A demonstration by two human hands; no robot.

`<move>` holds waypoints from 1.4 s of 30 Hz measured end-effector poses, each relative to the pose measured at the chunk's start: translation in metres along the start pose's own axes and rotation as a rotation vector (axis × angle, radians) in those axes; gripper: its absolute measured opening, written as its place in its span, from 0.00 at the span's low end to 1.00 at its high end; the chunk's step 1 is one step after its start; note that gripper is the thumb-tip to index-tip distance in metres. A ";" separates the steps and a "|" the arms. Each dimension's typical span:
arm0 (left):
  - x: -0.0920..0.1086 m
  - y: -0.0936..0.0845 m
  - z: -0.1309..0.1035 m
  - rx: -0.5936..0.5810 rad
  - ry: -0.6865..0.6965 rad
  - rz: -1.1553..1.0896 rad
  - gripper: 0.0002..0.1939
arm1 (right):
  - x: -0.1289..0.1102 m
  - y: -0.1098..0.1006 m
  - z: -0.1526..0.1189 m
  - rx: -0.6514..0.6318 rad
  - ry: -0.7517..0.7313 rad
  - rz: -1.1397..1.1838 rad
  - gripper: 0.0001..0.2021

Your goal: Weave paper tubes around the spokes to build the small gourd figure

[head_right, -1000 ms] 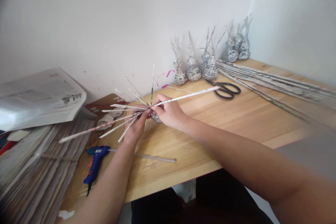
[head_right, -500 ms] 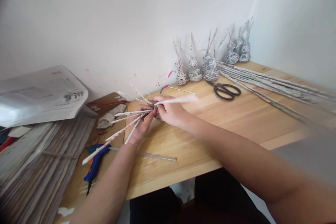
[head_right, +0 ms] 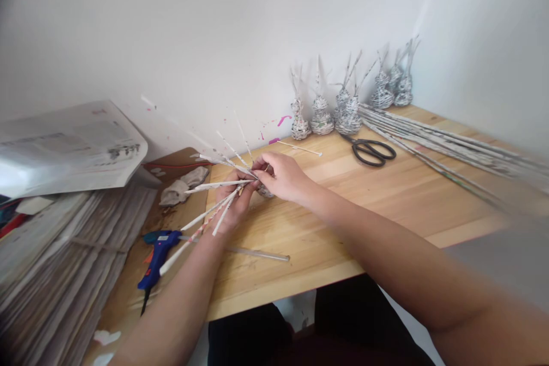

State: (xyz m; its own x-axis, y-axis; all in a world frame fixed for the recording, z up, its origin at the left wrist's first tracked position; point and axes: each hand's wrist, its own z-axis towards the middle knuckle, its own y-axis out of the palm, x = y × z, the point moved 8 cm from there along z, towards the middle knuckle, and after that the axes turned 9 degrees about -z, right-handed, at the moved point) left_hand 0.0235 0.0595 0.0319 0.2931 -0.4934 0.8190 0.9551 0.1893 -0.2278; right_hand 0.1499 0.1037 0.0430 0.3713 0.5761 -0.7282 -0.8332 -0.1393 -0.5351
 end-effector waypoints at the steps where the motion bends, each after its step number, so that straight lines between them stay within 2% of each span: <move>1: 0.000 0.000 0.000 0.002 0.005 0.004 0.04 | 0.000 0.000 0.000 -0.013 0.001 -0.005 0.02; 5: -0.002 0.000 0.000 -0.015 0.000 0.016 0.05 | 0.004 0.003 0.000 -0.087 0.049 0.076 0.04; 9: -0.005 -0.003 0.000 0.001 -0.037 -0.008 0.06 | 0.016 0.016 -0.001 -0.189 0.197 0.411 0.05; 11: -0.006 -0.006 -0.001 0.036 -0.042 0.003 0.07 | 0.020 0.020 -0.001 -0.192 0.238 0.520 0.05; 15: -0.007 -0.008 -0.002 0.086 -0.035 0.030 0.07 | 0.026 0.024 0.001 -0.159 0.266 0.572 0.05; 20: -0.006 -0.014 -0.002 0.181 -0.030 0.122 0.06 | 0.018 0.025 0.001 -0.178 0.164 0.595 0.05; 24: -0.008 -0.015 -0.001 0.197 -0.063 0.118 0.06 | 0.016 0.026 0.000 -0.177 0.183 0.594 0.04; 27: -0.006 -0.013 0.000 0.171 -0.056 0.136 0.07 | 0.018 0.025 -0.001 -0.148 0.225 0.547 0.06; 29: -0.002 -0.012 0.000 0.162 -0.045 0.171 0.07 | 0.018 0.022 -0.001 -0.128 0.192 0.466 0.09; 37: 0.001 -0.007 0.001 0.101 -0.056 0.191 0.07 | -0.004 -0.006 0.001 0.049 -0.215 -0.056 0.12; 42: 0.002 -0.008 0.003 0.092 0.010 0.192 0.04 | -0.010 -0.011 0.001 0.098 -0.327 -0.235 0.11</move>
State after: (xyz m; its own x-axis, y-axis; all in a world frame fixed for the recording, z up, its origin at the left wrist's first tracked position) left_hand 0.0162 0.0597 0.0365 0.4703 -0.4488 0.7599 0.8738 0.3575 -0.3297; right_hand 0.1545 0.1003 0.0566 0.4193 0.8107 -0.4086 -0.7825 0.0945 -0.6154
